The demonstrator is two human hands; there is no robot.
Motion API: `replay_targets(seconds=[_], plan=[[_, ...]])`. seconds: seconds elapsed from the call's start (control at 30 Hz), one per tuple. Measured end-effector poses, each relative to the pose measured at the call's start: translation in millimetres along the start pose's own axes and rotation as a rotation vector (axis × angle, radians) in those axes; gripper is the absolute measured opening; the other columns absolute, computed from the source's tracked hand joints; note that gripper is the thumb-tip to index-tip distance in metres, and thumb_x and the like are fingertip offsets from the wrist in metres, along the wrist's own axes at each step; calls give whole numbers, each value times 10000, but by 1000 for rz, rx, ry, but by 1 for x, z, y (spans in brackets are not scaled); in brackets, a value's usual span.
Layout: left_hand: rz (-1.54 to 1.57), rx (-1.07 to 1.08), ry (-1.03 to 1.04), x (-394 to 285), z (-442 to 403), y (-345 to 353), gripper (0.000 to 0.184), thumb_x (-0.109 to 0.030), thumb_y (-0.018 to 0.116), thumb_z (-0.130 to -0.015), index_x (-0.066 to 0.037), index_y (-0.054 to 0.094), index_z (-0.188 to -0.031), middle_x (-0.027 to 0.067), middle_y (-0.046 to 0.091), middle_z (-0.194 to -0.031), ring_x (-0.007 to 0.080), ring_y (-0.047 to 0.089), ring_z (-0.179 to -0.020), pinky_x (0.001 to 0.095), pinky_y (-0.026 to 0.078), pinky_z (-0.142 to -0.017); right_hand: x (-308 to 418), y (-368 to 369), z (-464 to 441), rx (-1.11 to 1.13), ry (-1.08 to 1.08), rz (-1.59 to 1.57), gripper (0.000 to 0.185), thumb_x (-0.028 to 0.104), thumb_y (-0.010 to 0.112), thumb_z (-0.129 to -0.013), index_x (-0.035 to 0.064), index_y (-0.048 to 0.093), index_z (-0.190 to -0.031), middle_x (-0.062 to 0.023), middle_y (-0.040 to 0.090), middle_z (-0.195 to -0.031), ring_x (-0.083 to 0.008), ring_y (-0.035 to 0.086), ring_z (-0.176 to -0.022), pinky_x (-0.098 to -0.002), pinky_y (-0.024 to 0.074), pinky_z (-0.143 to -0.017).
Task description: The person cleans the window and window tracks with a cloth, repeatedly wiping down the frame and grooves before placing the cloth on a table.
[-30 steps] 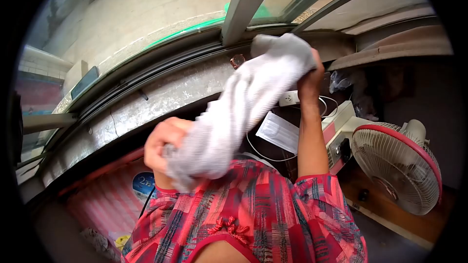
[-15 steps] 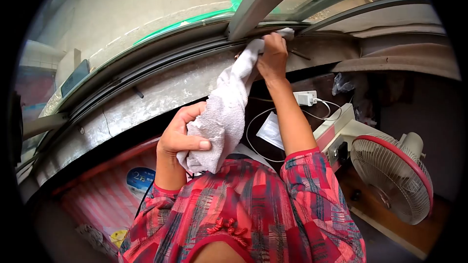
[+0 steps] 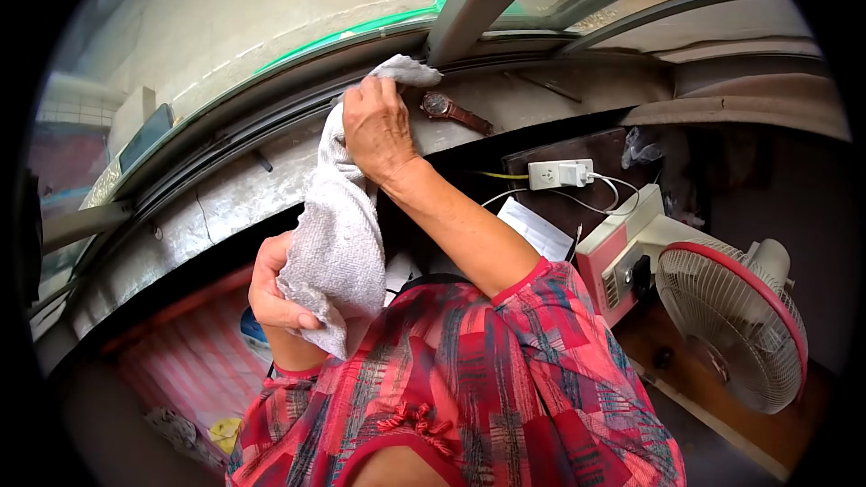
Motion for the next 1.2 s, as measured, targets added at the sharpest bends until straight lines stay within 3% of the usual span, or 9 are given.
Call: replay_targets(seconds=[0.2, 0.3, 0.4, 0.5, 0.63, 0.73, 0.83, 0.93, 1.2], plan=[[35, -23, -1, -2, 3, 5, 471, -153, 811, -501, 37, 627, -891, 157, 642, -953, 246, 603, -889, 322, 430, -832, 13, -7, 0, -108, -120, -385, 146, -14, 574, -706, 27, 633, -833, -155, 636, -846, -347, 601, -850, -374, 488, -798], [-54, 144, -1, -5, 3, 24, 360, -118, 803, -583, -17, 535, -801, 114, 602, -893, 221, 567, -840, 314, 413, -759, -46, -21, 11, -134, 168, -859, 185, 82, 649, -820, 36, 655, -999, -79, 675, -1010, -171, 625, -935, -287, 483, -849], [-182, 391, 131, -9, 0, 53, 360, -129, 802, -640, -22, 531, -852, 97, 535, -823, 245, 533, -804, 321, 393, -729, -107, -44, 43, -338, 380, -1357, 279, 198, 510, -916, -21, 567, -1079, -172, 634, -1090, -236, 633, -959, -396, 529, -865], [-248, 438, 43, 3, -3, 59, 418, -154, 843, -615, -8, 540, -862, 78, 533, -845, 201, 536, -808, 297, 402, -724, -114, -81, 54, -228, 385, -1390, 459, 267, 419, -926, -58, 473, -1246, -203, 562, -1213, -298, 573, -1083, -397, 471, -958], [-312, 272, -27, 12, -3, 35, 510, -127, 910, -502, -38, 545, -846, 59, 546, -844, 157, 529, -764, 298, 394, -657, -101, -113, 53, -168, 295, -1044, 428, 223, 400, -937, -40, 458, -1270, -181, 550, -1244, -284, 560, -1115, -397, 448, -991], [-213, -14, 59, -4, 4, -13, 394, -49, 831, -572, -30, 594, -887, 24, 580, -887, 113, 554, -842, 276, 437, -755, -102, -111, 47, -398, 251, -1577, 327, 85, 516, -885, -17, 505, -1195, -166, 580, -1188, -271, 572, -1088, -440, 487, -946], [-142, -371, 125, -29, 27, -66, 501, 11, 770, -562, 7, 597, -1033, 48, 616, -1004, 132, 584, -936, 273, 439, -855, -68, -78, 19, -479, 176, -661, 342, 255, 550, -884, 23, 556, -1135, -148, 609, -1133, -254, 573, -1080, -416, 450, -962], [-250, -516, 198, -58, 54, -98, 560, 34, 755, -539, 16, 587, -1073, 50, 620, -1011, 131, 582, -929, 283, 443, -852, -26, -9, -16, -161, 56, -66, 450, 354, 662, -799, 53, 584, -1125, -120, 634, -1058, -302, 582, -997, -386, 434, -880], [-222, -589, 451, -75, 95, -126, 678, 87, 756, -491, 19, 568, -1139, 72, 636, -1056, 163, 597, -985, 307, 451, -887, 72, 24, -17, -62, -294, -243, 490, 222, 693, -669, 47, 582, -1113, -171, 611, -1075, -357, 586, -954, -423, 452, -855]])
Point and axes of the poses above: each hand's wrist, its own z-axis away from the middle knuckle, its own y-axis out of the palm, x = y × z, the point moved 10 cm from there along -z, towards the middle knuckle
